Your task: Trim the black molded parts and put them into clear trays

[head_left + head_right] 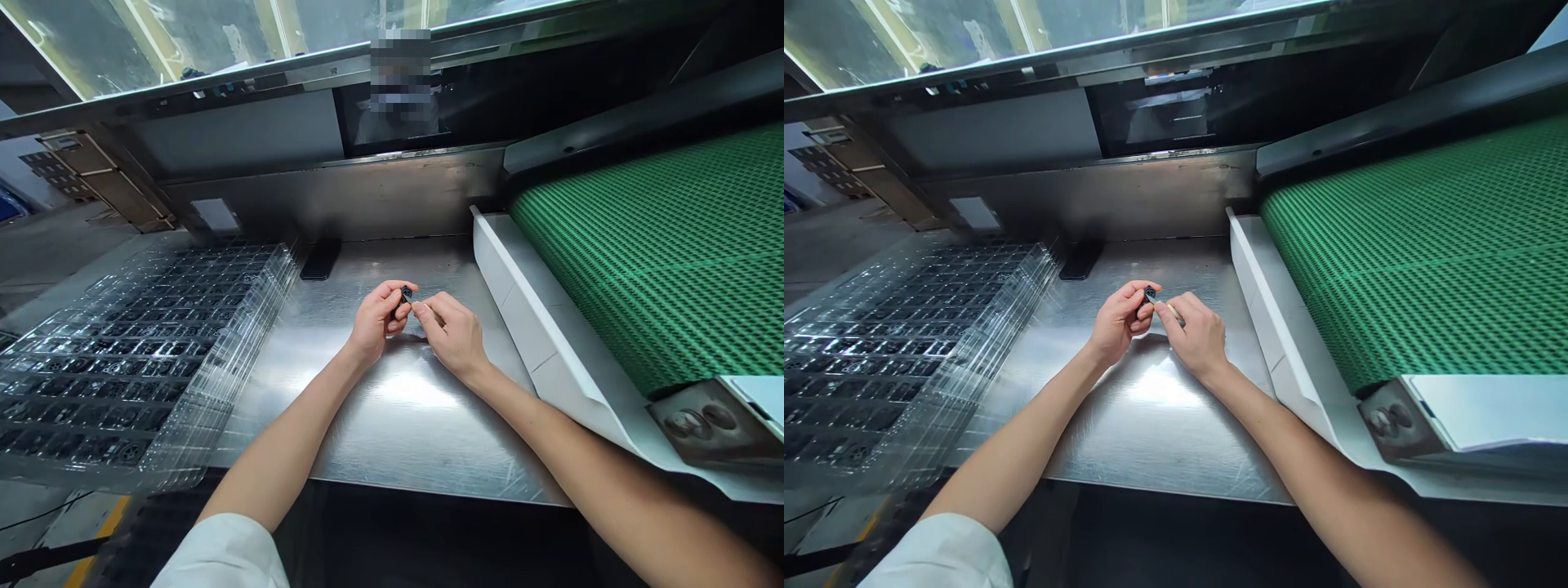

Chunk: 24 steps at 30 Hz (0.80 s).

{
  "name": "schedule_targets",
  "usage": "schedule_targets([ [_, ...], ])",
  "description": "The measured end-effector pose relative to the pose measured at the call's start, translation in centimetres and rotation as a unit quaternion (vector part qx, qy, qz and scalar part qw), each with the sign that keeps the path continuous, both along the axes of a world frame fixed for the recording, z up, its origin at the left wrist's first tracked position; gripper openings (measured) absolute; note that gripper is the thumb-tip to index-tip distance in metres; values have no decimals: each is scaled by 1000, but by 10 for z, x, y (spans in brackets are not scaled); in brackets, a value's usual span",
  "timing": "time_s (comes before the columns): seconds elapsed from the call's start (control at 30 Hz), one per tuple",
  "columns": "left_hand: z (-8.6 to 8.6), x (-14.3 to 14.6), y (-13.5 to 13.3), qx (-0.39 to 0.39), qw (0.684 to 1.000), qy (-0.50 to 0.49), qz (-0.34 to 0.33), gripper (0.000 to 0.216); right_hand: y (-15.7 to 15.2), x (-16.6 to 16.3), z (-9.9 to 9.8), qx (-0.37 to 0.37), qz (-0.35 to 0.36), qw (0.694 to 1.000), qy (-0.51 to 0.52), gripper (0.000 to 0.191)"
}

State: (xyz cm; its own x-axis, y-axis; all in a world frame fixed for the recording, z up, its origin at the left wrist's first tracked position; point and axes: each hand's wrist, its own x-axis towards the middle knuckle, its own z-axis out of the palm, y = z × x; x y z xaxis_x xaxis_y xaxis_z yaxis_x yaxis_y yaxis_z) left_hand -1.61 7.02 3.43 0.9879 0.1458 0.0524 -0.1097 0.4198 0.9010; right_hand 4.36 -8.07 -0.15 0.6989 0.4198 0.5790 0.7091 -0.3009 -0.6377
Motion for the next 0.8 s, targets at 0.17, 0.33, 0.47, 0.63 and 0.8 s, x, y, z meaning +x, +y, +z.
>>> schedule_targets([
  [0.17,-1,0,2,5,1000,-3,-7,37,1,-1,-1,-7,-7,1000,-16,51],
  [0.33,0,0,3,5,1000,-5,-1,35,2,-2,0,-5,-22,1000,-9,49],
  [0.47,0,0,2,7,1000,0,5,33,3,-2,-1,-8,-19,1000,-15,48],
  [0.63,0,0,2,4,1000,-9,0,35,2,-2,0,-7,-24,1000,-7,48],
  [0.8,-1,-1,2,7,1000,-4,3,35,2,-2,0,-9,-19,1000,-5,47],
])
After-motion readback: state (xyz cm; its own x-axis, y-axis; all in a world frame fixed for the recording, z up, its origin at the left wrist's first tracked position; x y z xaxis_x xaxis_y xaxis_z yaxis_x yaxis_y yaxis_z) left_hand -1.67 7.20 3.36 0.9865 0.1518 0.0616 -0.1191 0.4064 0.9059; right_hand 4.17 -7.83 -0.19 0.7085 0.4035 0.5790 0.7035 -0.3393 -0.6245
